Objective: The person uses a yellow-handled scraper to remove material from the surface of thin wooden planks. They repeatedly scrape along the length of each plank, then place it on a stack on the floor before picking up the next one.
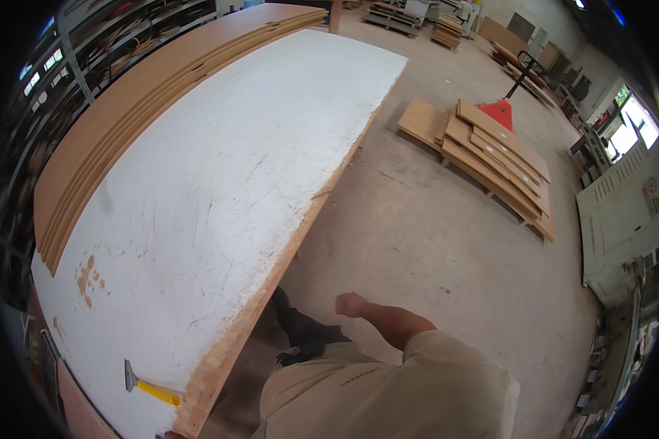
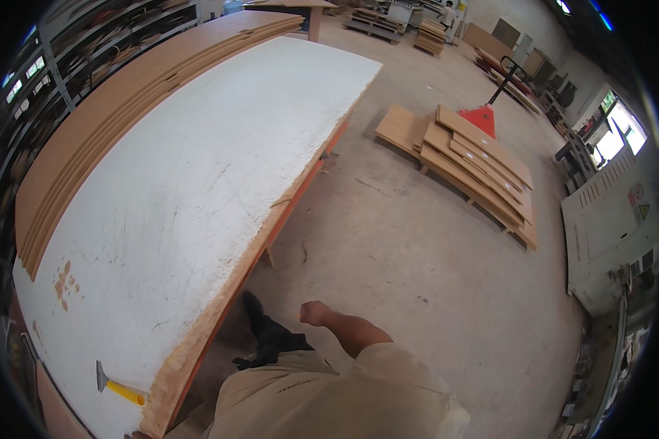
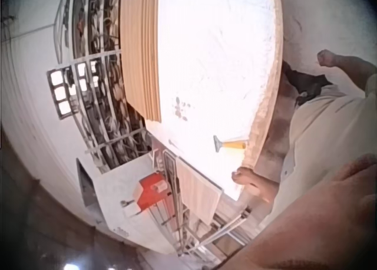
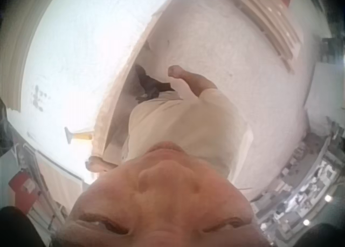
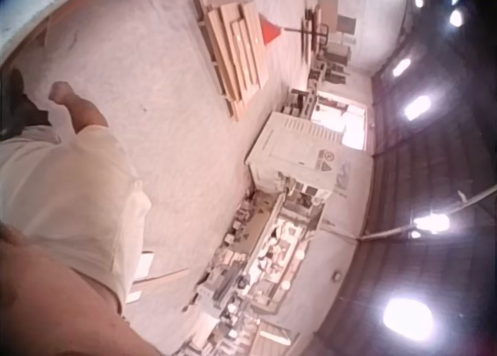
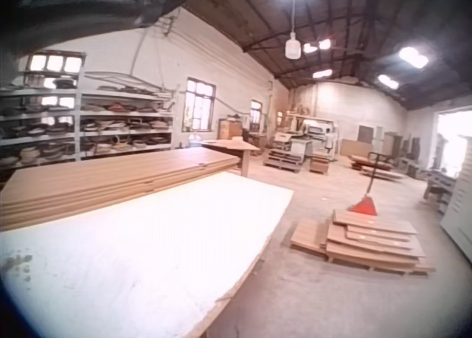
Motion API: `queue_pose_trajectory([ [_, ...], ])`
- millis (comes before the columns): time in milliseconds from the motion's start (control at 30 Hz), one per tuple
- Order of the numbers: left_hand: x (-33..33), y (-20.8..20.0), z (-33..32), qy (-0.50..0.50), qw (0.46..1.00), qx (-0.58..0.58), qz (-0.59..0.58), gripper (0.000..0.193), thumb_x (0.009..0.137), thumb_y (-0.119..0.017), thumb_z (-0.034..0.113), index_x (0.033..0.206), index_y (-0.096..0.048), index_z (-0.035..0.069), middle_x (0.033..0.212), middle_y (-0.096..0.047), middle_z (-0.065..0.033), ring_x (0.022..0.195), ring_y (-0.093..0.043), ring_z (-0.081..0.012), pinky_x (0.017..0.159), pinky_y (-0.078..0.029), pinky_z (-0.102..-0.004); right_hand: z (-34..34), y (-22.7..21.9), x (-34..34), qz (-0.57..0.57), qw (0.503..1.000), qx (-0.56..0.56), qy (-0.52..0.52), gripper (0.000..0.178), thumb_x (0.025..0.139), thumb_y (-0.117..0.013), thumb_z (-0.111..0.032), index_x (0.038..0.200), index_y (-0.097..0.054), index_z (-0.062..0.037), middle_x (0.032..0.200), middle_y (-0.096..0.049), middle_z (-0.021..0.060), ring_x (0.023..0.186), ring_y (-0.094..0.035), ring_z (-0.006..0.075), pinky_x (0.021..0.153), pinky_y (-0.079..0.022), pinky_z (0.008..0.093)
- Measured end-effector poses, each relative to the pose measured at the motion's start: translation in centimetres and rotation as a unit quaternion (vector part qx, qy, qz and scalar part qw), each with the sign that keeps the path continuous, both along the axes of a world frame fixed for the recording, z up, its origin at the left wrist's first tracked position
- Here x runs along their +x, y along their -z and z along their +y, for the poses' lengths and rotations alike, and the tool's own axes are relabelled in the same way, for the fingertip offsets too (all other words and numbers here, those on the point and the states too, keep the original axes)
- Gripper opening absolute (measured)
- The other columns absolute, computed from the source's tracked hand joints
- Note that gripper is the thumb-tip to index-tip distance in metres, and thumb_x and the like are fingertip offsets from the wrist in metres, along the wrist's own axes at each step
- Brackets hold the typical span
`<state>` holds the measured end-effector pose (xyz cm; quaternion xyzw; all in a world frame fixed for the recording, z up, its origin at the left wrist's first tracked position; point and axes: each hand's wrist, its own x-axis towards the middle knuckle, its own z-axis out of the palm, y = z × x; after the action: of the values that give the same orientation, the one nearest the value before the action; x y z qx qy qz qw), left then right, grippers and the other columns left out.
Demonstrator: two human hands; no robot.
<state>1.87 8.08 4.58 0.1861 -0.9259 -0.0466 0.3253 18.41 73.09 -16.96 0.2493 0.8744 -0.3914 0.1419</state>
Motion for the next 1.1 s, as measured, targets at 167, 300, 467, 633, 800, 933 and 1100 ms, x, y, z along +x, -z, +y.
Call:
queue_pose_trajectory([
  [167, 0.1, 1.3, -1.5, 0.020, 1.000, -0.013, -0.001, 0.034, 0.086, -0.070, 0.020, 0.110, -0.067, -0.005, 0.109, -0.070, -0.0186, 0.100, -0.067, -0.0340, 0.090, -0.054, -0.0443, -0.7, 0.3, 0.2, -0.011, 0.997, 0.034, -0.075, 0.030, 0.082, -0.064, -0.034, 0.092, -0.070, -0.0057, 0.098, -0.071, 0.0191, 0.095, -0.066, 0.0398, 0.084, -0.052, 0.0486],
  [300, -1.1, 3.5, -3.2, 0.020, 0.988, 0.152, 0.013, 0.048, 0.090, -0.061, 0.023, 0.125, -0.059, -0.010, 0.124, -0.062, -0.0256, 0.116, -0.059, -0.0408, 0.106, -0.044, -0.0490, -0.8, 0.1, 0.2, 0.004, 0.995, 0.038, -0.097, 0.032, 0.084, -0.063, -0.035, 0.091, -0.070, -0.0037, 0.100, -0.070, 0.0200, 0.096, -0.065, 0.0409, 0.085, -0.052, 0.0496],
  [467, 1.6, 2.5, -4.3, -0.006, 0.986, 0.150, -0.067, 0.050, 0.094, -0.054, 0.020, 0.134, -0.054, -0.010, 0.139, -0.052, -0.0314, 0.126, -0.052, -0.0445, 0.113, -0.039, -0.0485, 0.1, -0.3, -1.7, 0.009, 0.985, 0.079, -0.151, 0.037, 0.092, -0.058, -0.041, 0.090, -0.067, -0.0045, 0.098, -0.068, 0.0200, 0.095, -0.064, 0.0420, 0.084, -0.051, 0.0512],
  [633, -0.4, 3.8, -2.0, -0.021, 0.992, 0.118, -0.042, 0.050, 0.088, -0.057, 0.018, 0.132, -0.057, -0.007, 0.139, -0.054, -0.0292, 0.131, -0.050, -0.0441, 0.115, -0.037, -0.0492, 1.3, -0.4, -2.2, 0.060, 0.968, 0.117, -0.214, 0.039, 0.094, -0.065, -0.041, 0.085, -0.067, -0.0039, 0.087, -0.068, 0.0192, 0.084, -0.065, 0.0408, 0.077, -0.052, 0.0499],
  [800, 0.7, 2.2, -0.7, -0.048, 0.997, 0.060, -0.012, 0.050, 0.082, -0.064, 0.020, 0.126, -0.061, -0.004, 0.140, -0.054, -0.0295, 0.131, -0.049, -0.0461, 0.113, -0.037, -0.0548, 0.6, 1.4, -2.1, 0.092, 0.973, -0.213, 0.016, 0.022, 0.086, -0.077, -0.021, 0.084, -0.068, -0.0009, 0.075, -0.068, 0.0124, 0.070, -0.063, 0.0219, 0.071, -0.053, 0.0380],
  [933, 0.7, 0.0, 1.6, -0.054, 0.997, 0.051, 0.029, 0.048, 0.079, -0.069, 0.022, 0.121, -0.063, -0.001, 0.136, -0.056, -0.0268, 0.130, -0.049, -0.0439, 0.111, -0.037, -0.0545, 4.2, 6.1, -3.9, 0.104, 0.973, -0.192, -0.070, 0.021, 0.080, -0.079, -0.021, 0.078, -0.070, -0.0020, 0.072, -0.069, 0.0125, 0.067, -0.067, 0.0253, 0.066, -0.054, 0.0387],
  [1100, 1.5, 0.0, 2.8, -0.077, 0.989, 0.125, -0.010, 0.050, 0.082, -0.068, 0.027, 0.124, -0.062, 0.002, 0.144, -0.051, -0.0223, 0.139, -0.041, -0.0418, 0.118, -0.030, -0.0523, 11.7, 10.8, -7.7, 0.066, 0.956, 0.063, -0.278, 0.022, 0.082, -0.076, -0.023, 0.078, -0.070, -0.0020, 0.073, -0.069, 0.0129, 0.063, -0.066, 0.0226, 0.061, -0.054, 0.0368],
])
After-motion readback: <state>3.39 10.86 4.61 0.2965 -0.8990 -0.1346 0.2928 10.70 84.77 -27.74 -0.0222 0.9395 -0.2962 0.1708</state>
